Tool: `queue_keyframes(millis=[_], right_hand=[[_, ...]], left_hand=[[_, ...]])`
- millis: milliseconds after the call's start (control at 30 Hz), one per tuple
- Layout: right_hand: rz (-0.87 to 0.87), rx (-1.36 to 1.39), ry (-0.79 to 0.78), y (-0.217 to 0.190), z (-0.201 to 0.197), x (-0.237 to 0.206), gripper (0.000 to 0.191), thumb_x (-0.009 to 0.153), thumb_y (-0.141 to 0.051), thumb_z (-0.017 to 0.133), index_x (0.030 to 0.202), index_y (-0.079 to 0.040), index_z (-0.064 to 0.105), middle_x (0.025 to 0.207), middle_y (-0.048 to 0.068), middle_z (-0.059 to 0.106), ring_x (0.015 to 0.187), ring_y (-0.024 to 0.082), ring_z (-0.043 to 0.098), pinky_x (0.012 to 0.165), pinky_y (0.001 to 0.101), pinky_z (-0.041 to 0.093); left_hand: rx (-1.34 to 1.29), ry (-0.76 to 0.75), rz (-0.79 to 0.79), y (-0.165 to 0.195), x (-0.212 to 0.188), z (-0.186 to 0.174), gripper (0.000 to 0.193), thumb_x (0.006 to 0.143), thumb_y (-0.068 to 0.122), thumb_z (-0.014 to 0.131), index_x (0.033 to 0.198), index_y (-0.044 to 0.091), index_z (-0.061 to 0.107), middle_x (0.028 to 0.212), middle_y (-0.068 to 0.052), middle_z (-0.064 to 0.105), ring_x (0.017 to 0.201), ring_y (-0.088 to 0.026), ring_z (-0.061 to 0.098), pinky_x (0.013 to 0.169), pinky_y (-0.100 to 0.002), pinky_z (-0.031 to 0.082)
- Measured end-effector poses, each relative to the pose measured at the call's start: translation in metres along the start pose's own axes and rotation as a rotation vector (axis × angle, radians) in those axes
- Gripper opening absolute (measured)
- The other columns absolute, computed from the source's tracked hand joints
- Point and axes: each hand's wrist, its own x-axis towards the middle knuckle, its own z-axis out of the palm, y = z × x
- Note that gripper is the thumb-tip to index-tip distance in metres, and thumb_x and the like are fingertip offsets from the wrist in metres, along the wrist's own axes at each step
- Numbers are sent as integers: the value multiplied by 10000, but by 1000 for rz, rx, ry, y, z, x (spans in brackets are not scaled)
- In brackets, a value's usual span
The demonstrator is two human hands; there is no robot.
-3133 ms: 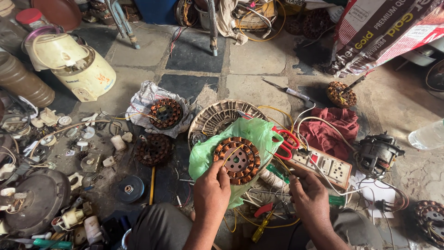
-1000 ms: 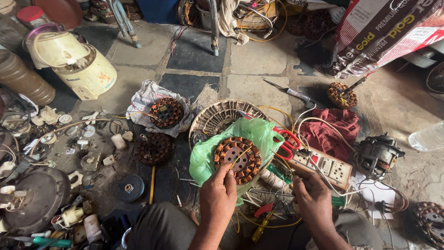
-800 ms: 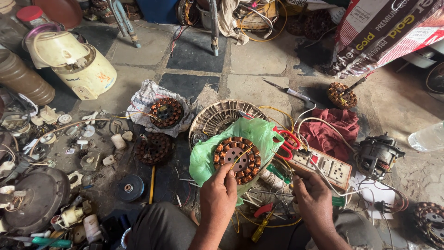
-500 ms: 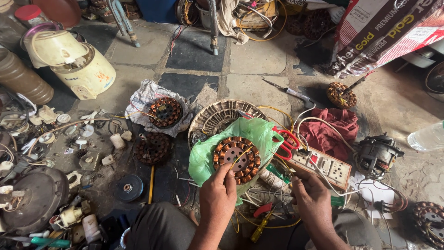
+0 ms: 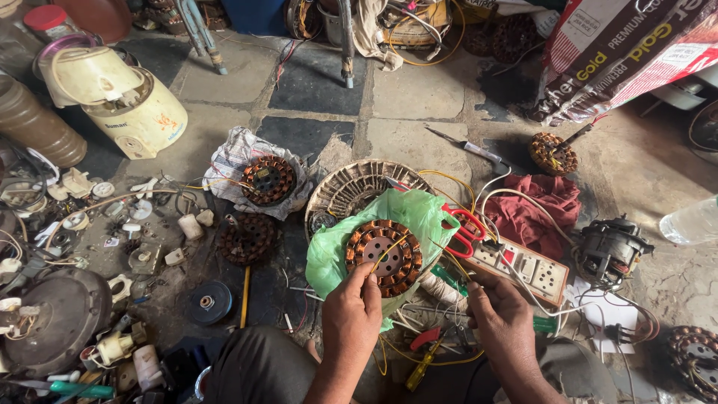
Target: The person sits on the floor of a cluttered repair workshop and works on a copper-wound fan motor stator. They probe the windings with a screwdriver, attach yellow test leads to the winding terminals, lift and turn the stator to reach different sides, and use a multimeter-style tester on the power strip while checking the windings.
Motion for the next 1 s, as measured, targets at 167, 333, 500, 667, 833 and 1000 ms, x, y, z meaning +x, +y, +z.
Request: queue_keyframes(millis=[167,333,500,667,833,1000], right_hand=[[-9,79,28,4,-1,3,245,980,-165,645,1117,35,680,741,41,632,606,87,544,527,252,455],[15,49,20,5,0,5,255,982,-170,657,1123,41,676,734,47,621,588,96,531,521,259,449],[60,-4,14,2,4,2,285,971,-173,653,1183,15,685,750,44,638,576,99,531,509,262,458],[44,-5,9,-1,6,-1,289,966,-171,656,1175,26,686,772,49,659,577,97,548,517,263,486],[34,3,5,0,6,0,283,969,-168,656,1164,36,685,750,55,658,578,97,548,515,261,475],[17,-3,4,1,5,-1,282,971,-168,654,1161,37,685,737,52,651,576,97,546,512,260,469]], left_hand=[[-7,44,50,-1,1,-1,208,950,153,632,1107,51,723,869,-169,776,775,-321,773,650,-403,605],[-8,35,7,0,0,-3,216,954,155,624,1120,53,717,842,-165,772,752,-315,773,631,-399,598],[-25,50,9,-1,0,-6,213,965,155,617,1126,50,710,837,-159,771,752,-299,779,619,-393,596],[-20,43,-6,-5,0,-6,219,956,150,621,1124,45,715,841,-161,772,753,-298,776,620,-398,592],[-20,56,2,-7,-1,-5,229,961,156,620,1138,43,712,856,-158,773,763,-292,781,631,-388,601],[-12,52,0,-7,-1,-5,229,966,165,618,1139,49,711,848,-155,773,756,-290,777,626,-392,599]])
